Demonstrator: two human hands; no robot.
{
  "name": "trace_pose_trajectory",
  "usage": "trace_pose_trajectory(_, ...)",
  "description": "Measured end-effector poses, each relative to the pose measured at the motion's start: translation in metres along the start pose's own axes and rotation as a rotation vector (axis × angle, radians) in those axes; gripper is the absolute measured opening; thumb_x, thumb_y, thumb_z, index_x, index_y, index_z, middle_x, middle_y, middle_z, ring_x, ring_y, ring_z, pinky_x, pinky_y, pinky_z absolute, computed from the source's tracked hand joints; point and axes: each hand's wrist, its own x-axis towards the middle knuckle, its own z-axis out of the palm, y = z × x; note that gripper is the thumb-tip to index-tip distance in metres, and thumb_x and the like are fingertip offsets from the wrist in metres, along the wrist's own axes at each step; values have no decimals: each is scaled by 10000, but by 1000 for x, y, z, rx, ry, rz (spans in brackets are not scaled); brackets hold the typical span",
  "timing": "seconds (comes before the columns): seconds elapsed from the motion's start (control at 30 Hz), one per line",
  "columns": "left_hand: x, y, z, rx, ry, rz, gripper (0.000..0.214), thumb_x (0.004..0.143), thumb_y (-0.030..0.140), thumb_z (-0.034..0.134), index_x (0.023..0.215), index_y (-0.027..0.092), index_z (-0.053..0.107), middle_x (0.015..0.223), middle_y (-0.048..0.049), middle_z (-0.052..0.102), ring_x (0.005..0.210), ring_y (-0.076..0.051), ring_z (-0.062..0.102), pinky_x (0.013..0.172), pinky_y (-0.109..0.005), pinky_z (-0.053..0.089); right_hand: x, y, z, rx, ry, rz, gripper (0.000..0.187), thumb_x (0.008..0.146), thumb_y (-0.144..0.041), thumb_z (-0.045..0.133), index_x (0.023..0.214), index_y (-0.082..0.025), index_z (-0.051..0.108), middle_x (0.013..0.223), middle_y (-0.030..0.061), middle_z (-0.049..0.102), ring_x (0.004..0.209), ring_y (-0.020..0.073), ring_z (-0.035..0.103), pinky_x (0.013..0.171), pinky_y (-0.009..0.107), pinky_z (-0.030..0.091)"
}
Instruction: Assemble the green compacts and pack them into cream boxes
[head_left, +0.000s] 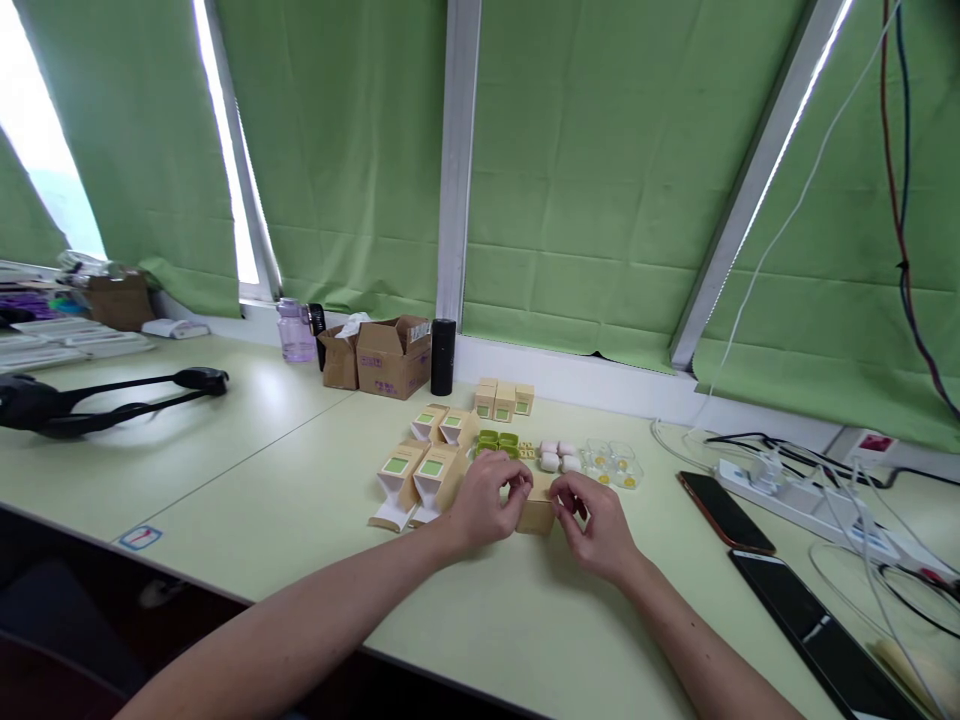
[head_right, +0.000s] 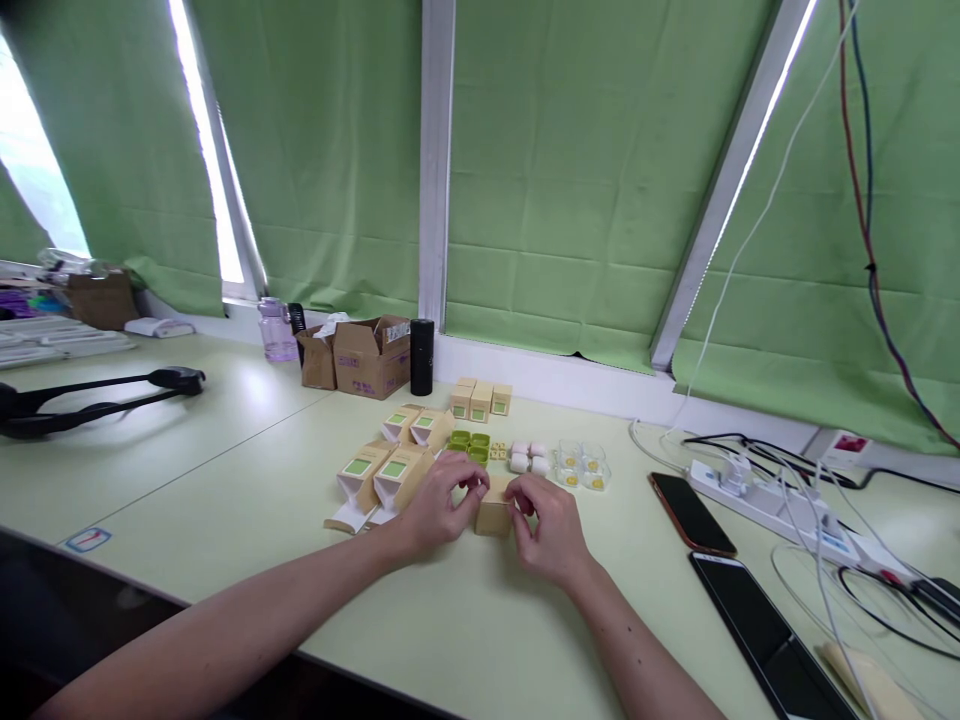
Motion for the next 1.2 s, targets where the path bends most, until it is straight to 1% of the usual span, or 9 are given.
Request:
trace_pose_trajectory(0.13,3,-6,5,81,29,-149,205,908,189,546,991,225,729,783,-28,725,796,-223,655,823,-383,479,-1,5,-6,-44,-52,19,218,812,-168,573,1014,-243,533,680,-57,492,586,142,474,576,262,367)
trace_pose_trajectory(0.23,3,-12,9,141,-1,-188,228,925,186,531,1000,229,742,835,-33,761,840,-230,675,844,-391,481,-1,8,-7,-82,-81,33,275,796,-170,575,1052,-250,513,683,-64,499,582,143,496,574,255,365)
trace_pose_trajectory(0.47,5,-11,7,255,-31,-210,326,949,246,518,631,203,575,618,-26,633,638,-204,583,696,-364,434,4,14,-2,-335,41,280,198,866,-181,524,1047,-258,510,643,-54,606,544,174,558,535,254,280)
trace_pose_trajectory(0.53,6,-10,6,230,-20,-220,274,948,239,519,694,203,615,663,-28,667,659,-205,600,716,-366,448,4,14,-3,-309,54,273,163,880,-193,520,1030,-257,515,634,-56,609,532,170,556,533,255,290)
trace_pose_trajectory(0.63,5,-10,7,179,-21,-222,208,949,206,512,935,209,720,849,-46,764,790,-222,670,809,-382,492,2,10,-6,-166,17,155,171,888,-223,532,1056,-253,519,640,-66,587,535,155,553,559,255,352)
trace_pose_trajectory(0.73,2,-12,9,140,-47,-200,317,945,172,495,1141,227,737,1038,-51,796,959,-239,699,904,-396,514,0,4,-8,-107,-82,38,258,860,-227,564,1112,-246,511,660,-71,570,561,152,559,585,258,375)
trace_pose_trajectory(0.8,1,-12,9,126,-63,-190,352,941,154,477,1163,237,738,1092,-42,793,1005,-239,699,920,-393,523,-1,3,-7,-129,-120,22,312,836,-201,566,1137,-245,497,671,-73,571,574,154,569,593,263,367)
trace_pose_trajectory(1.0,3,-11,7,164,-63,-268,273,933,146,478,1019,232,723,961,-36,783,910,-249,701,820,-374,510,1,11,-3,-255,-85,136,293,872,-153,501,1144,-258,473,707,-55,633,595,177,601,583,266,320)
trace_pose_trajectory(1.2,5,-6,5,132,-72,-202,232,933,183,505,724,209,603,735,-23,690,725,-209,628,733,-357,449,0,19,8,-423,-78,305,278,960,-181,495,1221,-267,457,702,-19,691,600,203,636,534,262,222)
